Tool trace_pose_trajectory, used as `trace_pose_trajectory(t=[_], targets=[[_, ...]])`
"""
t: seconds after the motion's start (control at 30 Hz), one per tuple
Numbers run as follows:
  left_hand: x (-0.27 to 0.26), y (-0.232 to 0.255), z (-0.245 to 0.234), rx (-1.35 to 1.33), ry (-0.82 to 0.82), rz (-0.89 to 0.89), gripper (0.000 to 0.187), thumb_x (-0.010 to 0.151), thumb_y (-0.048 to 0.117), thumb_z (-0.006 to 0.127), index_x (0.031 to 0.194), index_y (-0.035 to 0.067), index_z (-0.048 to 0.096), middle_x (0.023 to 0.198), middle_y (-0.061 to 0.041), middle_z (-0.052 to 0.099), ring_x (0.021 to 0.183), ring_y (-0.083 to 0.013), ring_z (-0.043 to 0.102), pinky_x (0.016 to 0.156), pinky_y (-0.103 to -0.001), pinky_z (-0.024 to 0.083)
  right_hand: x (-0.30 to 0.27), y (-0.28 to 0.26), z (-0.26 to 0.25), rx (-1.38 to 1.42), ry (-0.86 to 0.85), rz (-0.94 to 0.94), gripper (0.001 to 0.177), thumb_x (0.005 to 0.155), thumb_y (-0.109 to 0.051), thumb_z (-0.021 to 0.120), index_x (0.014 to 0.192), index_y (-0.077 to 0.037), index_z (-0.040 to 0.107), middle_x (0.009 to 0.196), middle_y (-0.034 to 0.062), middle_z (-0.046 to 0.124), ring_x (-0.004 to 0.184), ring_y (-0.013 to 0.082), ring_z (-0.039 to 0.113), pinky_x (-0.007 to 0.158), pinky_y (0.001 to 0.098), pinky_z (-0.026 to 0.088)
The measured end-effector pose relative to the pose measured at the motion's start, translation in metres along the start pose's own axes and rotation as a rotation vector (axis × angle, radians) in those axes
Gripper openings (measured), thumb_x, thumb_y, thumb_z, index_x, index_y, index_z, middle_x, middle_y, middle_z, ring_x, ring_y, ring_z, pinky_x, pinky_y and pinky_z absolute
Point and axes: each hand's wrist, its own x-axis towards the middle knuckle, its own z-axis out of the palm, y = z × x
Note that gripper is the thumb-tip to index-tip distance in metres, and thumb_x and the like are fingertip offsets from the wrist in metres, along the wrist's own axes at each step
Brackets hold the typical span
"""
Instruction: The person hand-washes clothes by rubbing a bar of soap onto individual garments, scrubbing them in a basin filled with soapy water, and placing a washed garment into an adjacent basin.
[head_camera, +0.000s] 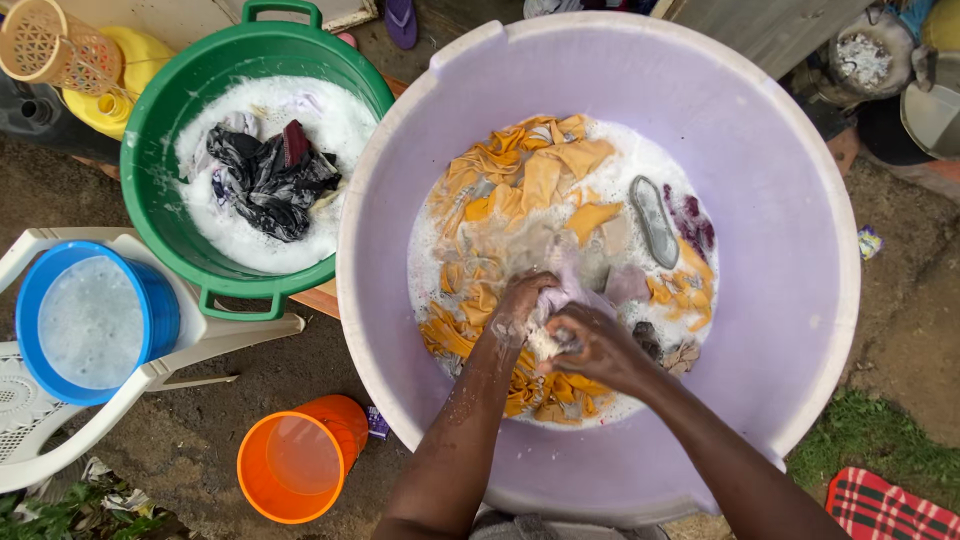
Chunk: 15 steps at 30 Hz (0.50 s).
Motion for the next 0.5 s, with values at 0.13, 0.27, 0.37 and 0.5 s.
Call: trace_pose_trajectory(t=[0.13,0.27,0.37,0.5], targets=[[0.01,-0.007,0.004,-0.032,0.027,0.039,0.053,0.103,0.048,0.053,0.106,-0.001,0.073,0.09,-0.017,0.067,0.081,-0.0313,0.064,0.069,-0.043,0.051,0.019,0.026,-0.045,0.317,0.525,0.077,0.054,0.098,-0.058,0.062,0.13,-0.014,0.065,0.138,0.0128,0.07,0.125,0.0284,0.068,0.112,0.0446,0.058],[0.003,-0.035,0.017,0.022,0.047,0.011,0.053,0.102,0.048,0.055,0.107,-0.001,0.073,0.092,-0.019,0.066,0.082,-0.0325,0.064,0.07,-0.043,0.051,0.047,0.042,-0.05,0.699,0.32,0.151,0.058,0.097,-0.053,0.064,0.135,-0.011,0.059,0.141,0.0157,0.064,0.127,0.0289,0.063,0.113,0.0469,0.053],[0.008,-0.033,0.018,0.056,0.074,0.018,0.053,0.101,0.048,0.057,0.108,-0.002,0.073,0.093,-0.02,0.066,0.082,-0.0334,0.063,0.07,-0.044,0.051,0.054,0.054,-0.049,0.961,0.156,0.199,0.061,0.096,-0.049,0.066,0.14,-0.008,0.056,0.142,0.0178,0.059,0.129,0.0293,0.059,0.113,0.0485,0.05],[0.014,-0.012,0.012,-0.013,0.077,0.088,0.054,0.101,0.049,0.059,0.108,-0.003,0.073,0.094,-0.022,0.065,0.083,-0.0346,0.062,0.07,-0.045,0.05,0.052,0.079,-0.023,1.003,0.174,0.234,0.068,0.094,-0.044,0.069,0.146,-0.004,0.05,0.145,0.0206,0.053,0.131,0.0297,0.054,0.113,0.0508,0.045]])
